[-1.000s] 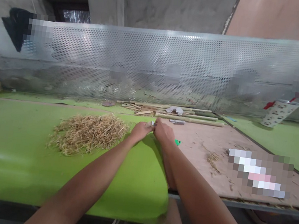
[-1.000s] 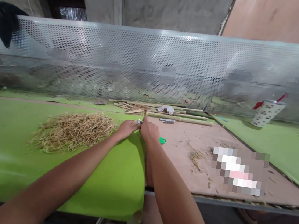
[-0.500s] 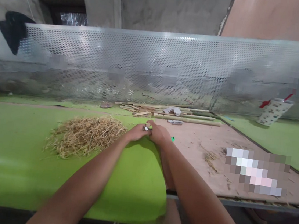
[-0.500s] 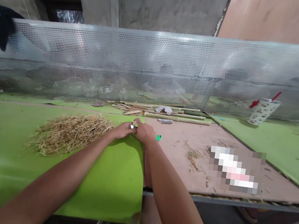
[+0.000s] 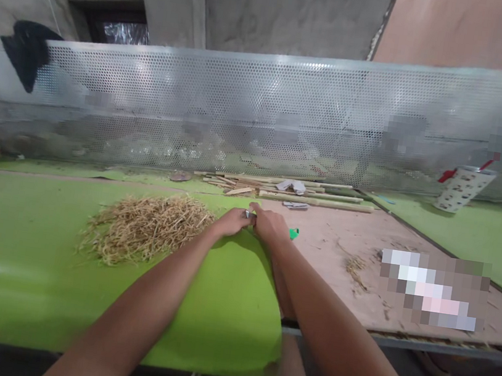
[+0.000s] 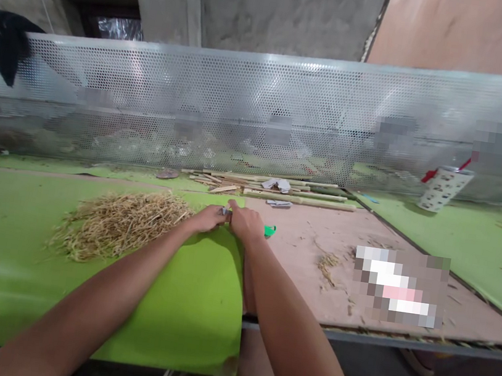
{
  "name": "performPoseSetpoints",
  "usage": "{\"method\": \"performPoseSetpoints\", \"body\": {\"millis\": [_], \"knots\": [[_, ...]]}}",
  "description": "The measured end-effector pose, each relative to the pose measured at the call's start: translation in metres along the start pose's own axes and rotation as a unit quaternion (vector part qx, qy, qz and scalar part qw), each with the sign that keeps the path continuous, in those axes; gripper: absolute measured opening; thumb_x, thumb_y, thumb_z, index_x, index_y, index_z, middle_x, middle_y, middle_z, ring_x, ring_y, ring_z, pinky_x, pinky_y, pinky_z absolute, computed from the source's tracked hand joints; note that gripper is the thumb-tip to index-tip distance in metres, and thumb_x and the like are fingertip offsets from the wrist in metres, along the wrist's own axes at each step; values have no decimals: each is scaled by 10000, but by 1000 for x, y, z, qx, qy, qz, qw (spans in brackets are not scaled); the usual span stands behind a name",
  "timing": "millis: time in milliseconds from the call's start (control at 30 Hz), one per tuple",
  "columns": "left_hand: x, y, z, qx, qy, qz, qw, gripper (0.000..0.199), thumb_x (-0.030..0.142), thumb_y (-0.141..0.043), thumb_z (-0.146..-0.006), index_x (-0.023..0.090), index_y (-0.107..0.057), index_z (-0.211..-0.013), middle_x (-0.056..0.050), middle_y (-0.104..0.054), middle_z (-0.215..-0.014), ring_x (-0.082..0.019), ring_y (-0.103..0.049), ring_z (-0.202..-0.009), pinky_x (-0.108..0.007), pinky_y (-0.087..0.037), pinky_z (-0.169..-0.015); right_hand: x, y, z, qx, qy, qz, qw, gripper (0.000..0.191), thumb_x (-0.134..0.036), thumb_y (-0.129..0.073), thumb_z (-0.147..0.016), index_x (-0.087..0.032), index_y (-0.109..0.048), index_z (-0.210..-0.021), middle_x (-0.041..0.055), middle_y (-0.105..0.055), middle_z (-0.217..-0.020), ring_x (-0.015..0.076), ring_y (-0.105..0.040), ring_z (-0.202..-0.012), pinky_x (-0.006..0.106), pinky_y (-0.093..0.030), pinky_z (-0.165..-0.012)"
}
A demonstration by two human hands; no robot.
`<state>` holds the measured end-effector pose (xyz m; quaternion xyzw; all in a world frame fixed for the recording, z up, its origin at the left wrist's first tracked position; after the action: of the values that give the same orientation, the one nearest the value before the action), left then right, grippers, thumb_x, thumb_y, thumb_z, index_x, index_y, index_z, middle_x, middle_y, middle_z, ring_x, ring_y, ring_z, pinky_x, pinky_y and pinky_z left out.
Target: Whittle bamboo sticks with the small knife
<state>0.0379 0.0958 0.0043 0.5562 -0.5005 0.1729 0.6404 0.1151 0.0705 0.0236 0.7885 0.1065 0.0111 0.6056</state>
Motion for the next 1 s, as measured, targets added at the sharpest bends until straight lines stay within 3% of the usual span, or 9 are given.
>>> {"method": "performPoseSetpoints", "body": {"millis": [433, 567, 733, 867, 1000], "knots": [[-7, 6, 8, 69, 74, 7, 995, 438, 535, -595, -708, 180, -413, -528, 45, -383, -434, -80, -314, -426, -249, -200, -477, 2, 8, 0, 26, -33, -6, 999, 343, -243, -367, -912, -266, -525, -1215, 98, -687, -961, 230, -643, -882, 307, -422, -721], [-4, 9, 10, 94, 59, 17, 994, 420, 517, -582, -731, 178, -418, -544, 59, -358, -429, -66, -285, -399, -240, -187, -456, 8, 11, -1, 34, -50, -48, 997, 453, -209, -400, -869, -246, -450, -1318, 106, -689, -989, 241, -641, -883, 306, -421, -704], [0, 0, 9, 39, 37, 94, 994, 268, 391, -653, -713, 173, -504, -762, 80, -397, -476, -61, -326, -388, -209, -242, -428, 8, 6, -1, 22, -17, -86, 996, 619, -217, -437, -829, -207, -295, -1432, 111, -694, -978, 261, -647, -858, 307, -425, -677], [1, -1, 7, 12, 23, 83, 996, 295, 353, -675, -707, 159, -527, -873, 68, -452, -495, -67, -385, -390, -201, -282, -421, 3, 4, 1, 15, 33, -99, 994, 670, -238, -445, -821, -190, -242, -1458, 111, -692, -1004, 262, -644, -885, 306, -432, -694], [5, -4, 8, -14, 10, 52, 999, 380, 392, -661, -719, 153, -534, -985, 71, -451, -512, -66, -385, -396, -201, -293, -425, 6, 4, 1, 4, 26, -80, 996, 684, -283, -463, -818, -209, -243, -1462, 110, -680, -1042, 266, -640, -905, 312, -436, -704]]}}
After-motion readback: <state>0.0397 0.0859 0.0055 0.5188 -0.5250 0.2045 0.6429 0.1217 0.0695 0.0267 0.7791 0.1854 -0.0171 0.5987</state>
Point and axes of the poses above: each hand's wrist, its own z-axis away from the middle knuckle, its own y-axis out of the back of the hand, x = y × z, the point moved 10 cm from there along -z, towards the middle knuckle
